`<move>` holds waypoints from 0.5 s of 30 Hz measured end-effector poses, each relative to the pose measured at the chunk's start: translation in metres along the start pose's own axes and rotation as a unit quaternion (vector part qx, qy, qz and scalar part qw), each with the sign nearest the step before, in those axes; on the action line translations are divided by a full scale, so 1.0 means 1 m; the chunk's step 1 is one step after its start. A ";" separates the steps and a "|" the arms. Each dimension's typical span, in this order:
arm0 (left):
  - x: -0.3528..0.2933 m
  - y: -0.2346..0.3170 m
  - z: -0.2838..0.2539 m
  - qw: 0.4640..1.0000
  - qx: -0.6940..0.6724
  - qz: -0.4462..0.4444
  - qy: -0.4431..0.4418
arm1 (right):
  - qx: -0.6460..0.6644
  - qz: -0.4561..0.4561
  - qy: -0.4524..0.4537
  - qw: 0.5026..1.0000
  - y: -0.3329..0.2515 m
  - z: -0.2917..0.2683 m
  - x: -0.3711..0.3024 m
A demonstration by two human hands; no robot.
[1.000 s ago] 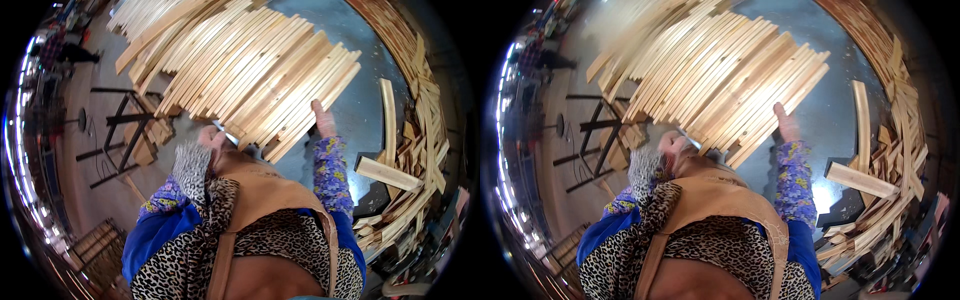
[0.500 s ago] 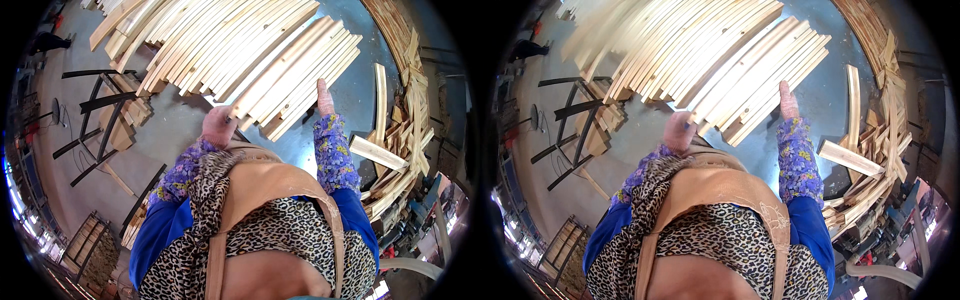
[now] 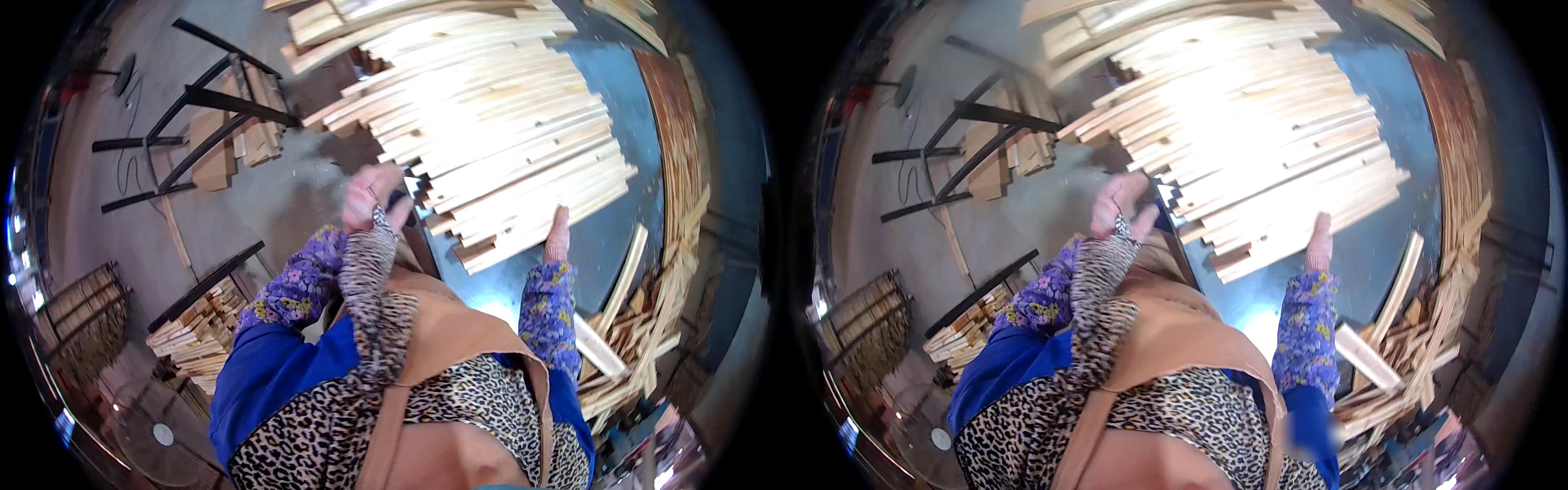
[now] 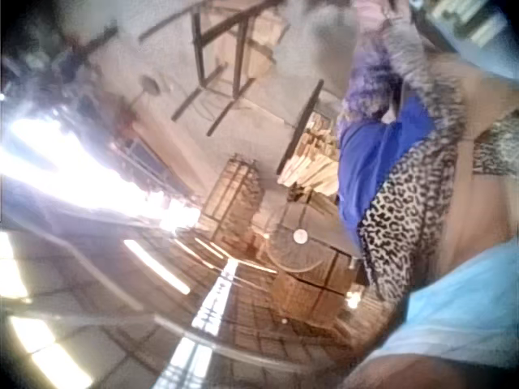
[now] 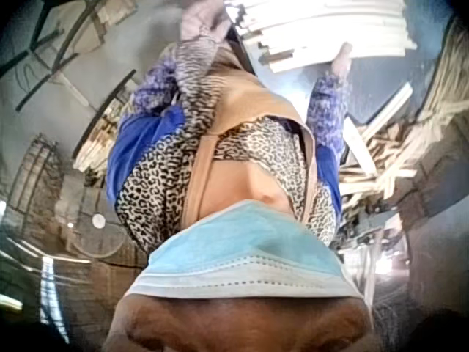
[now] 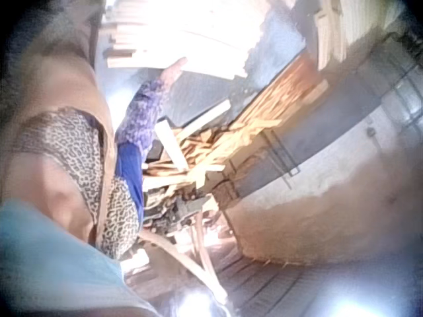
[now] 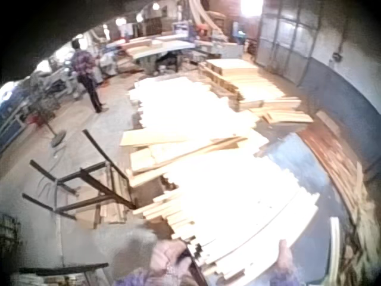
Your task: The person repeatedly picks up thin wooden planks from a scattered pile on a metal table and places them into a neat, aligned stack. The person handles the planks one by one or in small groups, continuously building the stack throughout the clip.
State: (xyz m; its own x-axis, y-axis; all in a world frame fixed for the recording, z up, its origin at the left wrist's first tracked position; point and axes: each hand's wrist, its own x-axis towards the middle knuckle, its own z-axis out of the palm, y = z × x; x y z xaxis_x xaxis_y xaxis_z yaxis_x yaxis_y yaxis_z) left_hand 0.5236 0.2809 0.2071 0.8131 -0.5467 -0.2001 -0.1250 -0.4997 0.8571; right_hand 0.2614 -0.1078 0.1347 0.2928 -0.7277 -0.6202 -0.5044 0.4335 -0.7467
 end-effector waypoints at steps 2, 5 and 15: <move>0.036 -0.009 -0.030 0.921 0.198 0.191 0.275 | 0.027 0.021 0.038 0.999 0.002 0.006 0.006; 0.094 -0.018 -0.083 0.922 0.209 0.080 0.317 | 0.072 0.002 0.062 0.996 0.012 0.007 0.011; 0.142 0.010 -0.152 0.968 0.218 0.023 -0.119 | 0.074 0.040 0.049 0.995 0.011 -0.010 0.004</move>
State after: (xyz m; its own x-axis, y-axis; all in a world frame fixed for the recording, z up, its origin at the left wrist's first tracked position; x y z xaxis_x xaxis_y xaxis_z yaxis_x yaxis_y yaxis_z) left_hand 0.7242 0.2999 0.2596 0.6527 -0.6889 -0.3151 -0.4283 -0.6787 0.5966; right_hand 0.2490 -0.1107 0.1262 0.1720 -0.7329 -0.6582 -0.3953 0.5607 -0.7276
